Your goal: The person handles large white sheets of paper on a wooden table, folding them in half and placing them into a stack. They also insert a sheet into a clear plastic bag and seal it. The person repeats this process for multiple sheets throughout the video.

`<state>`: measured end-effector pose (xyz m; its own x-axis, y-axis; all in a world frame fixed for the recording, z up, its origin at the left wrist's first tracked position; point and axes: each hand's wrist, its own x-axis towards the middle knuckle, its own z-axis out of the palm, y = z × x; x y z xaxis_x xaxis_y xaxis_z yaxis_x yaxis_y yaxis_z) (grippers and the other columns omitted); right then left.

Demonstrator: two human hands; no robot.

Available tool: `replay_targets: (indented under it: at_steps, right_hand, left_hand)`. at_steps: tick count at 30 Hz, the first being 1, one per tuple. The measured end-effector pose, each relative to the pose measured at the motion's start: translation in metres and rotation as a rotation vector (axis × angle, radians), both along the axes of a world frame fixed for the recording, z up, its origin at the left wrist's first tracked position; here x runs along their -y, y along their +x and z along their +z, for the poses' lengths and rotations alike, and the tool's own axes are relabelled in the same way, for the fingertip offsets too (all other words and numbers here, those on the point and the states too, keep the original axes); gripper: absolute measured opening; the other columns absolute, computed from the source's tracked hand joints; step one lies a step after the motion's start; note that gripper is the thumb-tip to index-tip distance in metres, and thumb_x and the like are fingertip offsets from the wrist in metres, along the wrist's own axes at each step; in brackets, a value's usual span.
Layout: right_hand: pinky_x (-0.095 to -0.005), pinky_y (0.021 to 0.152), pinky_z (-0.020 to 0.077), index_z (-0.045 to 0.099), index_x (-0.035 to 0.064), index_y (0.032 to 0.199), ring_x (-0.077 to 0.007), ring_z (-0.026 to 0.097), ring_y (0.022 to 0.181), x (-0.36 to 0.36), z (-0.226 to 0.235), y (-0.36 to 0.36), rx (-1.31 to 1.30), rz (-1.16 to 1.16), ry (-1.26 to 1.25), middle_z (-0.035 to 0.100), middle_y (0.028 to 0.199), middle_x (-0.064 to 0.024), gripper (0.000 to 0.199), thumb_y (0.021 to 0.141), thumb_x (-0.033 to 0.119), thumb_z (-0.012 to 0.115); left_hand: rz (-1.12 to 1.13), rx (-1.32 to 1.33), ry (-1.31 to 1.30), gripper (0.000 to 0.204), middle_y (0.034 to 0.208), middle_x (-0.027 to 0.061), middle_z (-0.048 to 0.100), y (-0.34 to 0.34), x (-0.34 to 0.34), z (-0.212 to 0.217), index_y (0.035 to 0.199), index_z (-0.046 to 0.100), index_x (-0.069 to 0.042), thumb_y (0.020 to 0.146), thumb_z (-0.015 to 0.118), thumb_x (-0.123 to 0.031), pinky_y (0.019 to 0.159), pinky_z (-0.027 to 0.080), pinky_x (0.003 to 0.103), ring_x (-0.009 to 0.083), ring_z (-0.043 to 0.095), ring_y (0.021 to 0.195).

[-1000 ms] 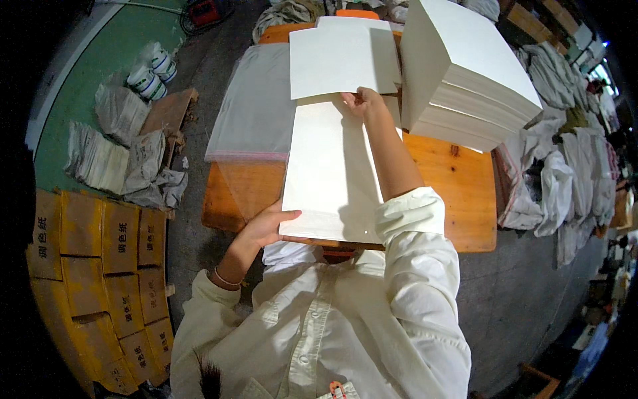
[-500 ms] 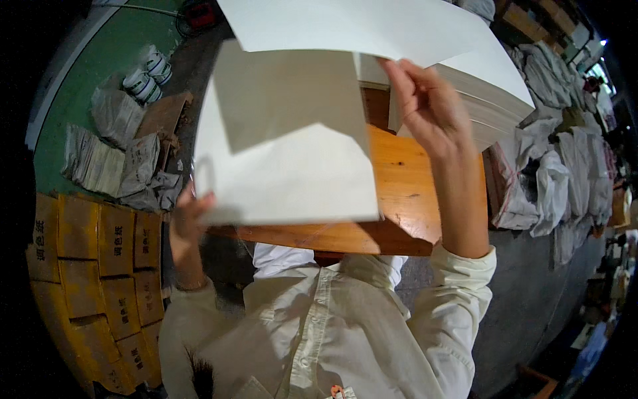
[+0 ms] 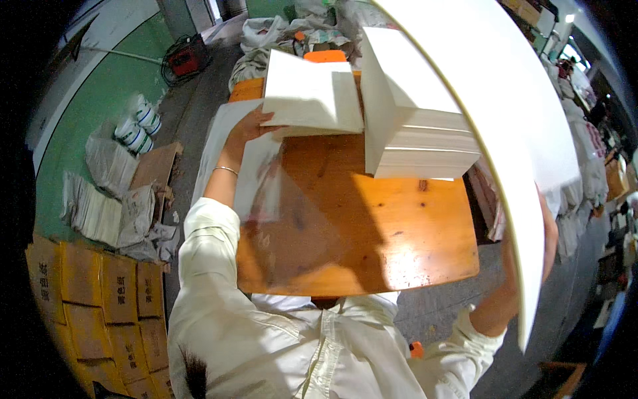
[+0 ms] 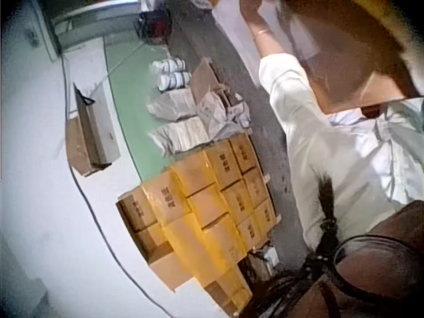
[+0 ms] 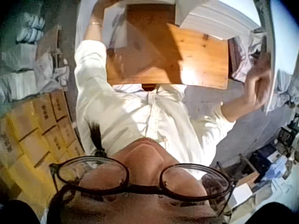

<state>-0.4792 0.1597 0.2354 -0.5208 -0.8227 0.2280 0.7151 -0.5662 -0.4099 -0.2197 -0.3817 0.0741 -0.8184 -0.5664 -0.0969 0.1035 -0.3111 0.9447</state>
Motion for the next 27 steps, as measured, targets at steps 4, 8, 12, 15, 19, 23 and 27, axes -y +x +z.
replay_targets:
  at_steps: [4, 8, 12, 15, 19, 23, 27]
  right_hand:
    - [-0.035, 0.079, 0.0588, 0.035, -0.0074, 0.13, -0.0271, 0.063, 0.091, -0.042, 0.018, 0.022, 0.015, -0.098, 0.007, 0.053, 0.114, -0.0252, 0.036, 0.096, 0.005, 0.037]
    - [-0.0348, 0.075, 0.0602, 0.034, -0.007, 0.131, -0.0263, 0.065, 0.088, -0.087, -0.015, 0.008, -0.051, -0.15, 0.082, 0.055, 0.113, -0.0261, 0.038, 0.096, 0.005, 0.039]
    - [-0.038, 0.075, 0.0599, 0.026, -0.006, 0.136, -0.0255, 0.067, 0.084, -0.175, -0.078, -0.015, -0.162, -0.473, 0.47, 0.053, 0.119, -0.0235, 0.041, 0.097, 0.005, 0.033]
    - [-0.0301, 0.066, 0.0601, 0.037, -0.0073, 0.128, -0.0174, 0.065, 0.071, -0.166, -0.085, 0.004, -0.357, -0.756, 0.733, 0.059, 0.107, -0.0175, 0.034, 0.098, 0.009, 0.035]
    - [-0.0236, 0.068, 0.0584, 0.054, 0.0004, 0.112, -0.0114, 0.065, 0.081, -0.122, -0.063, 0.042, -0.211, -0.755, 0.745, 0.064, 0.097, -0.0111, 0.024, 0.096, 0.014, 0.045]
    - [-0.029, 0.062, 0.0613, 0.044, -0.0072, 0.12, -0.0237, 0.067, 0.086, -0.119, -0.066, 0.049, -0.19, -0.732, 0.641, 0.061, 0.096, -0.0228, 0.036, 0.089, 0.01, 0.052]
    - [-0.0225, 0.049, 0.0573, 0.044, -0.0067, 0.118, -0.0171, 0.066, 0.066, -0.078, -0.064, 0.078, -0.131, -0.727, 0.719, 0.062, 0.09, -0.0173, 0.033, 0.089, 0.008, 0.052]
  left_hand:
    - [-0.006, 0.07, -0.014, 0.061, 0.136, 0.0108, 0.04, -0.041, 0.012, -0.027, 0.138, 0.029, -0.01, 0.086, 0.06, -0.012, 0.097, 0.047, 0.045, 0.0259, 0.049, 0.118]
    - [0.282, 0.494, -0.416, 0.045, 0.104, 0.012, 0.064, -0.031, 0.067, -0.061, 0.113, 0.057, -0.001, 0.074, 0.073, -0.02, 0.071, 0.051, 0.038, 0.0218, 0.062, 0.09]
    - [0.451, 0.757, -0.715, 0.033, 0.081, 0.0121, 0.069, -0.049, 0.039, -0.057, 0.086, 0.069, 0.001, 0.068, 0.079, -0.025, 0.065, 0.05, 0.034, 0.0212, 0.065, 0.07]
    - [0.535, 0.8, -0.745, 0.033, 0.079, 0.0141, 0.069, -0.046, 0.026, -0.051, 0.082, 0.069, 0.002, 0.066, 0.079, -0.026, 0.065, 0.05, 0.033, 0.0225, 0.066, 0.069]
    - [0.549, 0.841, -0.749, 0.043, 0.09, 0.0157, 0.069, -0.041, 0.033, -0.057, 0.091, 0.068, 0.001, 0.065, 0.079, -0.031, 0.072, 0.051, 0.034, 0.0273, 0.066, 0.08]
    - [0.683, 1.019, -0.926, 0.058, 0.108, 0.0184, 0.063, -0.044, 0.021, -0.054, 0.109, 0.061, 0.003, 0.07, 0.072, -0.039, 0.082, 0.05, 0.037, 0.0316, 0.062, 0.096]
    - [0.544, 0.393, -0.405, 0.066, 0.115, 0.0193, 0.059, -0.019, -0.013, -0.032, 0.124, 0.05, 0.003, 0.086, 0.052, -0.051, 0.089, 0.046, 0.039, 0.0307, 0.059, 0.102]
